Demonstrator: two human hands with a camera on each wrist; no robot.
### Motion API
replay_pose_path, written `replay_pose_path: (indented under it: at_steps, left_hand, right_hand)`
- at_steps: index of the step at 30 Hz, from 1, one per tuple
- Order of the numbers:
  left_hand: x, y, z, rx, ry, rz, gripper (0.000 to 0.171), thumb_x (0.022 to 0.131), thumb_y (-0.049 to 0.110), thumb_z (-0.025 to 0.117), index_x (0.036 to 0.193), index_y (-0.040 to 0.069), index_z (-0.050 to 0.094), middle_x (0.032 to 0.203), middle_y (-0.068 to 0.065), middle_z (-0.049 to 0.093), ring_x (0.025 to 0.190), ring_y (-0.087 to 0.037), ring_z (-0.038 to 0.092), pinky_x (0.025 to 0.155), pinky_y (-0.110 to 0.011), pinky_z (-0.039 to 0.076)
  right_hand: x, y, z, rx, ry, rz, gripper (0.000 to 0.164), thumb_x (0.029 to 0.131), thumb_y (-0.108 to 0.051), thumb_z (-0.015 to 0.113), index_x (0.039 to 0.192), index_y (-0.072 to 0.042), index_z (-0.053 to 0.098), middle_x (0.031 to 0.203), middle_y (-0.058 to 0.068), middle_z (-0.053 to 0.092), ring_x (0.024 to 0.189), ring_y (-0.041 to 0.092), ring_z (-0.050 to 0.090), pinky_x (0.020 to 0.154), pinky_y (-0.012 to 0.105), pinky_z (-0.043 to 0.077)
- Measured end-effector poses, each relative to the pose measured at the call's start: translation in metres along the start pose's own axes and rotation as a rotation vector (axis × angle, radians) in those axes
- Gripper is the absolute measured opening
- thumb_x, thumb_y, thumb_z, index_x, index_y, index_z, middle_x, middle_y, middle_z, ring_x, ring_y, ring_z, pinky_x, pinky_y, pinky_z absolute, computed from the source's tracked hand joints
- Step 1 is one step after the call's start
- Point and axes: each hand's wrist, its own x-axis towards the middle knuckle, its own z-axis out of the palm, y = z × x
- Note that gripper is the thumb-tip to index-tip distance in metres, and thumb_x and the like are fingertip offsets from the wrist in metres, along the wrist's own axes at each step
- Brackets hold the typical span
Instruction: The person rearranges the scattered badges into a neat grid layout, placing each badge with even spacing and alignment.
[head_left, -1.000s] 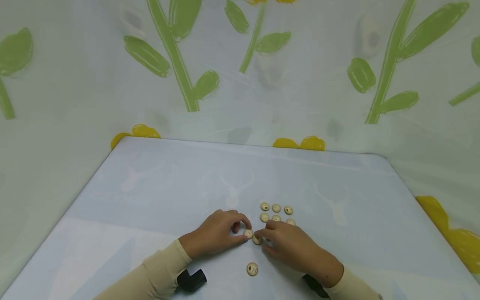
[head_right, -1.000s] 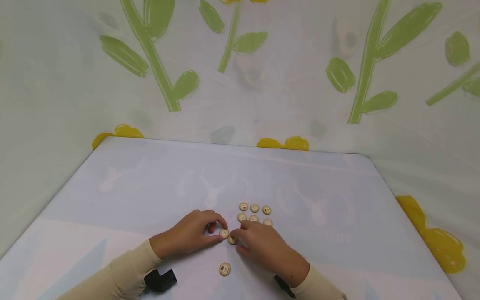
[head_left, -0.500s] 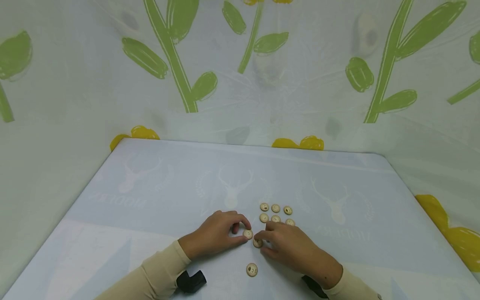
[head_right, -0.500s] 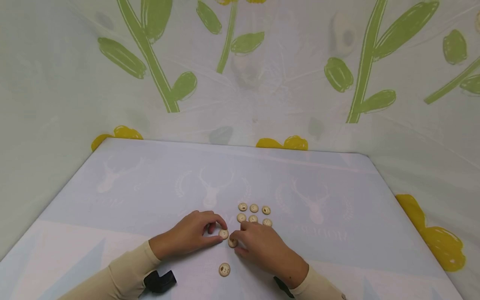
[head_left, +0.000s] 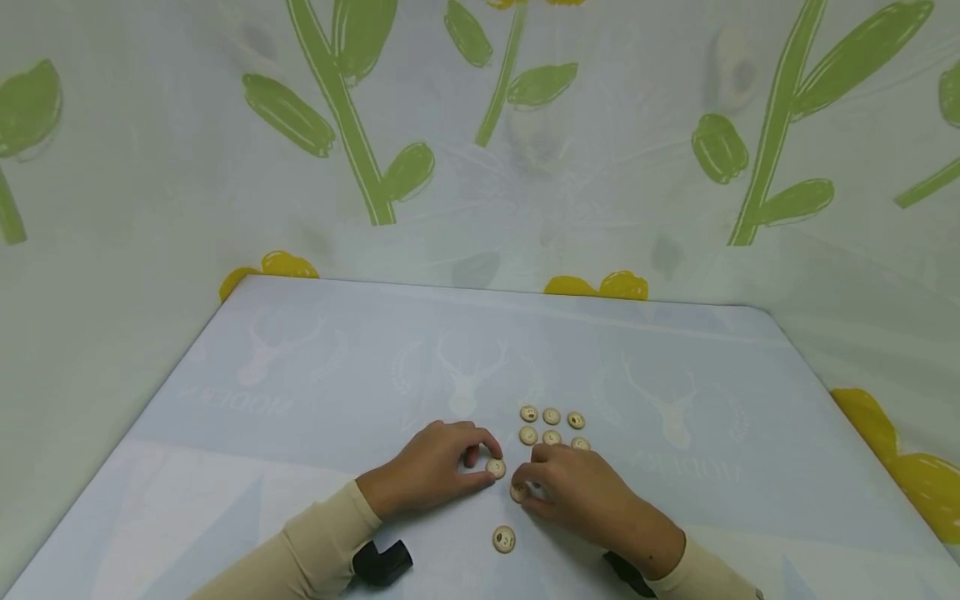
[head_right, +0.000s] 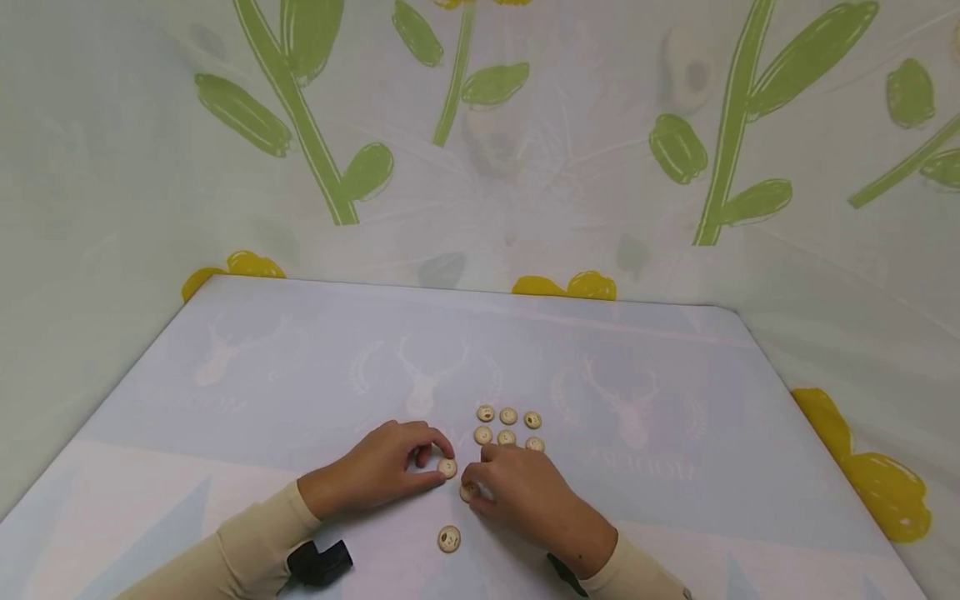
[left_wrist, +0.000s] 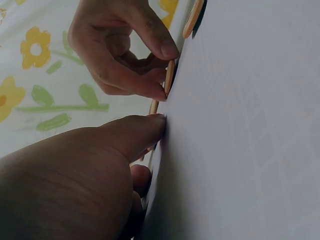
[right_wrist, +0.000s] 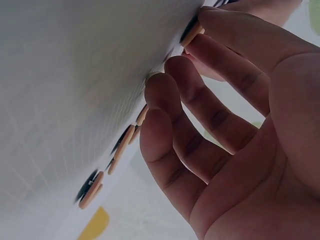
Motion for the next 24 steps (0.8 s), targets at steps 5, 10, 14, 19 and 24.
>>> replay_pose_path:
  at_steps: [5,10,14,19,24]
  left_hand:
    - [-0.0001,-0.0001,0.0004,0.017,0.009,0.002,0.017,0.089,0.036,0.075,0.103,0.029,0.07,0.074,0.014,0.052,0.063,0.003,0.041,0.072,-0.023,0.037]
    - [-0.0011,-0.0001,0.0007,0.012,0.01,0.002,0.017,0.089,0.035,0.076,0.103,0.028,0.071,0.074,0.013,0.052,0.063,0.003,0.041,0.07,-0.022,0.036]
    - [-0.0002,-0.0006,0.0008,0.021,0.017,0.005,0.017,0.088,0.036,0.076,0.103,0.028,0.07,0.074,0.014,0.052,0.063,0.003,0.041,0.07,-0.022,0.036]
    - [-0.0003,-0.0011,0.0016,0.014,0.002,-0.013,0.017,0.088,0.035,0.076,0.103,0.029,0.07,0.074,0.014,0.052,0.063,0.003,0.042,0.071,-0.023,0.036]
    - [-0.0001,-0.0019,0.0019,0.017,-0.002,-0.013,0.017,0.088,0.035,0.076,0.103,0.03,0.07,0.074,0.015,0.051,0.063,0.003,0.042,0.072,-0.023,0.037]
  right_hand:
    - [-0.0008,-0.0002,-0.0002,-0.005,0.005,-0.003,0.012,0.081,-0.027,0.083,0.091,-0.026,0.077,0.073,-0.013,0.054,0.061,-0.002,0.039,0.053,0.017,0.034]
    - [-0.001,-0.0012,-0.0012,0.015,-0.014,0.003,0.012,0.081,-0.025,0.082,0.092,-0.024,0.076,0.074,-0.011,0.055,0.061,-0.002,0.04,0.053,0.018,0.035]
    - [-0.0005,-0.0018,-0.0026,0.035,-0.02,0.013,0.012,0.082,-0.022,0.082,0.092,-0.023,0.075,0.072,-0.011,0.055,0.06,-0.002,0.04,0.053,0.019,0.035]
    - [0.0005,-0.0011,-0.0012,0.107,-0.06,0.033,0.011,0.084,-0.018,0.079,0.093,-0.019,0.073,0.068,-0.014,0.054,0.058,-0.002,0.04,0.053,0.019,0.036]
    - [0.0007,0.0019,-0.0013,0.184,-0.111,0.061,0.011,0.086,-0.018,0.076,0.095,-0.017,0.069,0.059,-0.016,0.046,0.053,-0.002,0.039,0.051,0.02,0.035]
